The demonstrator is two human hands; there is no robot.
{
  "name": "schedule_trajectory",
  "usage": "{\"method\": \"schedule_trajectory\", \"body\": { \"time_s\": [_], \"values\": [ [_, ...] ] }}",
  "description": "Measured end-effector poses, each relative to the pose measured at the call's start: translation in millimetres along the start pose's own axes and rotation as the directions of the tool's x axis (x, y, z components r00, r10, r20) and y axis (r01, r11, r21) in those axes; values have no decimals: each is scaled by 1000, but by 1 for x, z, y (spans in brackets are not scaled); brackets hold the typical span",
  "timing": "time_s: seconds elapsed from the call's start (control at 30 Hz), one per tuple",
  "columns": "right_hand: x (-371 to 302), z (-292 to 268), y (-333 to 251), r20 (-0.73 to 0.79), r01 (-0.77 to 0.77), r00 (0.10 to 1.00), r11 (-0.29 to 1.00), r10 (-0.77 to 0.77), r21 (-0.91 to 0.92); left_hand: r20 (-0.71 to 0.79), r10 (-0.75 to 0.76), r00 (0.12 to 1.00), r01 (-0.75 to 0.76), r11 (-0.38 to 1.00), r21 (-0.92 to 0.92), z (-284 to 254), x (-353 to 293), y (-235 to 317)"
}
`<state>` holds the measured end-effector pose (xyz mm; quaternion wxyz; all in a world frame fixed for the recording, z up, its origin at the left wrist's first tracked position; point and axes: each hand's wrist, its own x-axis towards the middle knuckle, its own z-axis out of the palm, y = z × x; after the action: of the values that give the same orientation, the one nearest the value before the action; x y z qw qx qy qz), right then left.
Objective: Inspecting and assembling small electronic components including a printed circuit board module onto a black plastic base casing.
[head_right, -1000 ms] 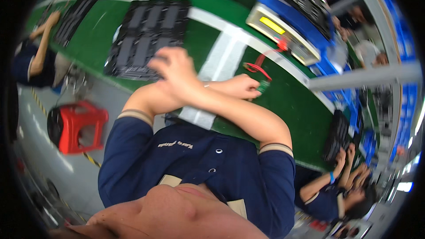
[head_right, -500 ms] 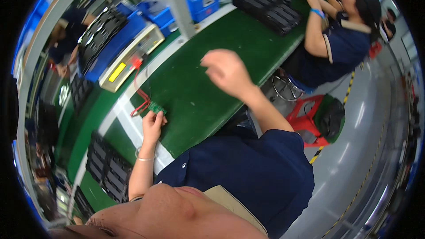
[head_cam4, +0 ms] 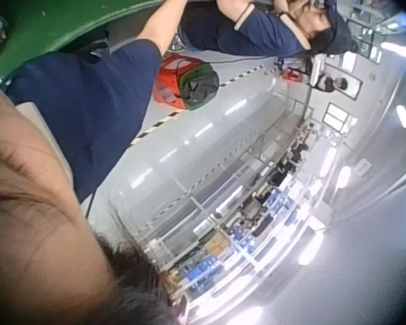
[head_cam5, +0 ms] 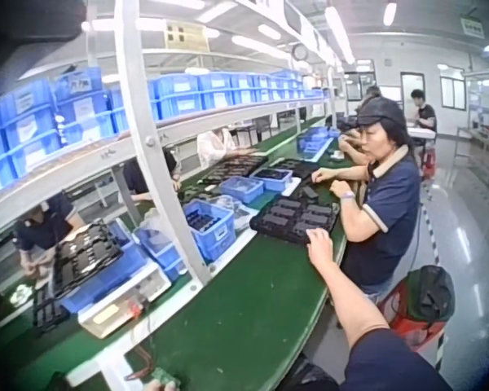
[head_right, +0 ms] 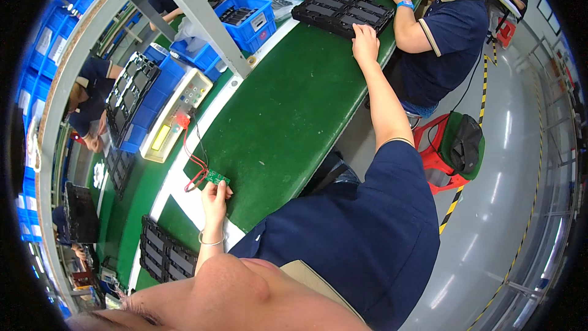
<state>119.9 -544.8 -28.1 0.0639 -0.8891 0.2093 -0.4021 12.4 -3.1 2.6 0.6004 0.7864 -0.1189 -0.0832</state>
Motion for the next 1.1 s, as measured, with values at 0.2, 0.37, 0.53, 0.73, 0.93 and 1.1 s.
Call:
{"method": "schedule_trajectory", "body": {
  "time_s": [0.2,0.37,0.53,0.73,0.93,1.1],
  "values": [
    [-12,-7,-17,54,15,998,1000,-16,22,1,6,1000,-6,999,-38,-2,-2,-4],
    [-35,-32,-59,78,148,987,983,-140,-110,22,9,1000,-8,1000,-20,-4,-3,-7],
    [-61,-59,-92,68,263,964,961,-258,-79,26,9,1000,-9,1000,-13,-3,-1,-7],
    [-84,-83,-117,31,190,981,981,-191,34,43,-8,999,8,1000,13,-5,-2,-5],
    [-102,-111,-111,42,222,973,970,-227,102,2,-18,1000,18,997,-73,-3,-2,-2],
    [-123,-135,-111,17,257,962,924,-273,282,30,-23,999,24,999,-36,-3,3,-2]
  ]
}}
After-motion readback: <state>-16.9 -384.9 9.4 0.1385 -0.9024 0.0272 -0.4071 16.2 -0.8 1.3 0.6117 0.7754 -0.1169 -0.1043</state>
